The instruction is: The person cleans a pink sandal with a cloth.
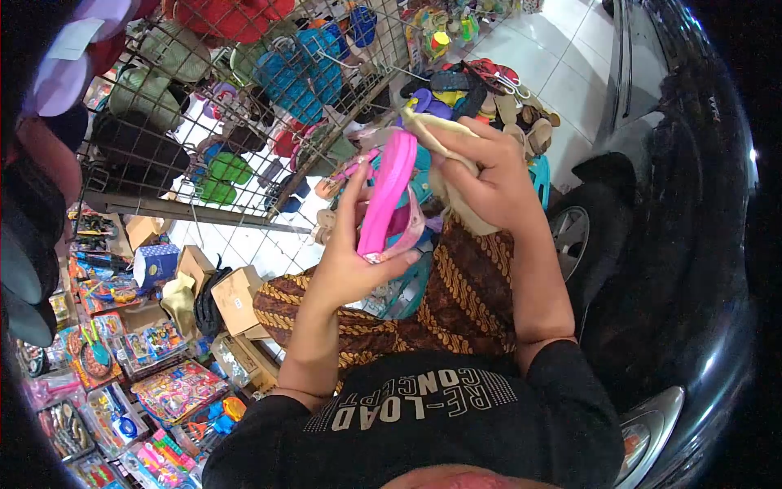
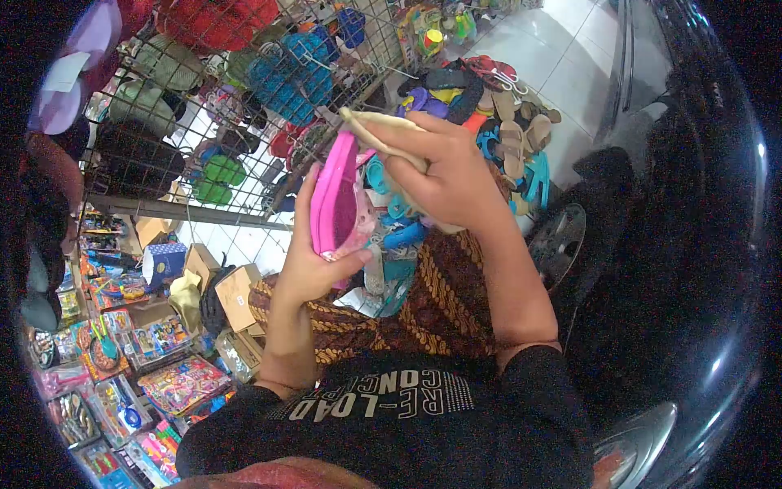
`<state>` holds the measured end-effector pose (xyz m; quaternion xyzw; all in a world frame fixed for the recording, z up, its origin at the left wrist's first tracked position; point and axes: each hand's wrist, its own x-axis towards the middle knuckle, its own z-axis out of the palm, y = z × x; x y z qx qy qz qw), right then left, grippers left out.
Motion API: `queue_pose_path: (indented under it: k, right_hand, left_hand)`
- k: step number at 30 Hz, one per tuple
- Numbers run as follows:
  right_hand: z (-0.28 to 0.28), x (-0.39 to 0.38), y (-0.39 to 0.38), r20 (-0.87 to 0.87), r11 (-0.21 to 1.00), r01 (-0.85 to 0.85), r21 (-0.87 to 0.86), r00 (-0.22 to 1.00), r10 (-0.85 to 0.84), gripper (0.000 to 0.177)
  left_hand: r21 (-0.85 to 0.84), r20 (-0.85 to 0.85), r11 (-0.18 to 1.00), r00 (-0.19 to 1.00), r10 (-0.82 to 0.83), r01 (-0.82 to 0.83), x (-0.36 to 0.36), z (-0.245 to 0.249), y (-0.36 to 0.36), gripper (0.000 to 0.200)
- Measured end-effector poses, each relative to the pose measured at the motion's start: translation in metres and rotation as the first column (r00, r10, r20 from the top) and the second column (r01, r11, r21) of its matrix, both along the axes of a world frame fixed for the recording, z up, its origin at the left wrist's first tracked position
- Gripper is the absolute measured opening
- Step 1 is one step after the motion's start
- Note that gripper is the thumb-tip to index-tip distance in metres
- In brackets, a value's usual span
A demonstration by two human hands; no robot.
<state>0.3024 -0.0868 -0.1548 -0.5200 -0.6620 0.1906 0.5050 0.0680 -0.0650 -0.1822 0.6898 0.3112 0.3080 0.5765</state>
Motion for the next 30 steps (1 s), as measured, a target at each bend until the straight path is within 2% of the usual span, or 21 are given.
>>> queue_pose_path:
  k: [2, 5, 7, 11, 15, 17, 18, 20, 21, 23, 24, 26, 28, 29, 30]
  right_hand:
    - [-0.006, 0.001, 0.001, -0.073, 0.996, -0.090, -0.016, 0.993, 0.089, 0.040]
    - [-0.019, -0.009, 0.000, -0.457, 0.975, -0.189, -0.114, 0.882, 0.117, 0.038]
    - [-0.019, -0.014, -0.003, -0.558, 0.952, -0.235, -0.197, 0.825, 0.088, 0.037]
    - [-0.025, -0.018, -0.006, -0.672, 0.921, -0.302, -0.244, 0.738, 0.064, 0.035]
    - [-0.030, -0.019, -0.004, -0.801, 0.875, -0.383, -0.296, 0.599, -0.009, 0.033]
    - [-0.037, -0.018, 0.001, -0.862, 0.853, -0.426, -0.300, 0.503, -0.053, 0.034]
    - [-0.037, -0.019, 0.001, -0.890, 0.853, -0.428, -0.299, 0.448, -0.087, 0.033]
    - [-0.038, -0.020, 0.001, -0.930, 0.849, -0.438, -0.296, 0.334, -0.152, 0.033]
    - [-0.042, -0.018, -0.001, -0.944, 0.829, -0.504, -0.241, 0.322, -0.079, 0.034]
    - [-0.039, -0.032, -0.006, -0.959, 0.837, -0.503, -0.217, 0.271, -0.086, 0.033]
    - [-0.038, -0.037, -0.008, -0.965, 0.842, -0.499, -0.206, 0.246, -0.089, 0.033]
    - [-0.036, -0.037, -0.012, -0.939, 0.846, -0.470, -0.250, 0.332, -0.092, 0.034]
    - [-0.036, -0.034, -0.016, -0.907, 0.851, -0.437, -0.291, 0.409, -0.100, 0.035]
    - [-0.028, -0.026, -0.018, -0.877, 0.813, -0.468, -0.345, 0.470, -0.101, 0.036]
    - [-0.021, -0.025, -0.020, -0.805, 0.852, -0.365, -0.377, 0.583, -0.107, 0.036]
  left_hand:
    - [-0.044, 0.045, 0.999, 0.999, -0.019, 0.021, 0.001, 0.000, -0.001, 0.122]
    - [-0.048, 0.078, 0.998, 0.996, -0.040, 0.044, 0.000, -0.003, -0.002, 0.126]
    - [-0.059, 0.113, 0.997, 0.993, -0.040, 0.047, -0.002, -0.009, -0.004, 0.126]
    - [-0.221, -0.004, 0.967, 0.991, -0.130, 0.126, -0.010, -0.012, -0.002, 0.116]
    - [-0.452, 0.113, 0.878, 0.987, -0.118, 0.157, -0.021, -0.006, 0.001, 0.100]
    - [-0.444, 0.397, 0.866, 0.917, -0.041, 0.231, -0.022, -0.026, 0.005, 0.085]
    - [-0.492, 0.432, 0.852, 0.900, 0.059, 0.180, -0.014, -0.016, 0.004, 0.082]
    - [-0.528, 0.741, 0.705, 0.663, 0.110, 0.474, -0.001, -0.006, 0.019, 0.081]
    - [-0.586, 0.704, 0.706, 0.682, 0.200, 0.397, 0.004, 0.002, 0.024, 0.081]
    - [-0.688, 0.615, 0.684, 0.694, 0.374, 0.242, 0.014, 0.016, 0.034, 0.083]
    - [-0.685, 0.617, 0.688, 0.692, 0.375, 0.238, 0.016, 0.012, 0.040, 0.079]
    - [-0.682, 0.619, 0.694, 0.688, 0.378, 0.233, 0.020, 0.000, 0.050, 0.071]
    - [-0.680, 0.538, 0.717, 0.769, 0.346, 0.154, 0.025, 0.003, 0.055, 0.060]
    - [-0.677, 0.509, 0.723, 0.797, 0.325, 0.138, 0.024, 0.002, 0.059, 0.056]
    - [-0.673, 0.479, 0.729, 0.824, 0.303, 0.123, 0.024, 0.001, 0.061, 0.053]
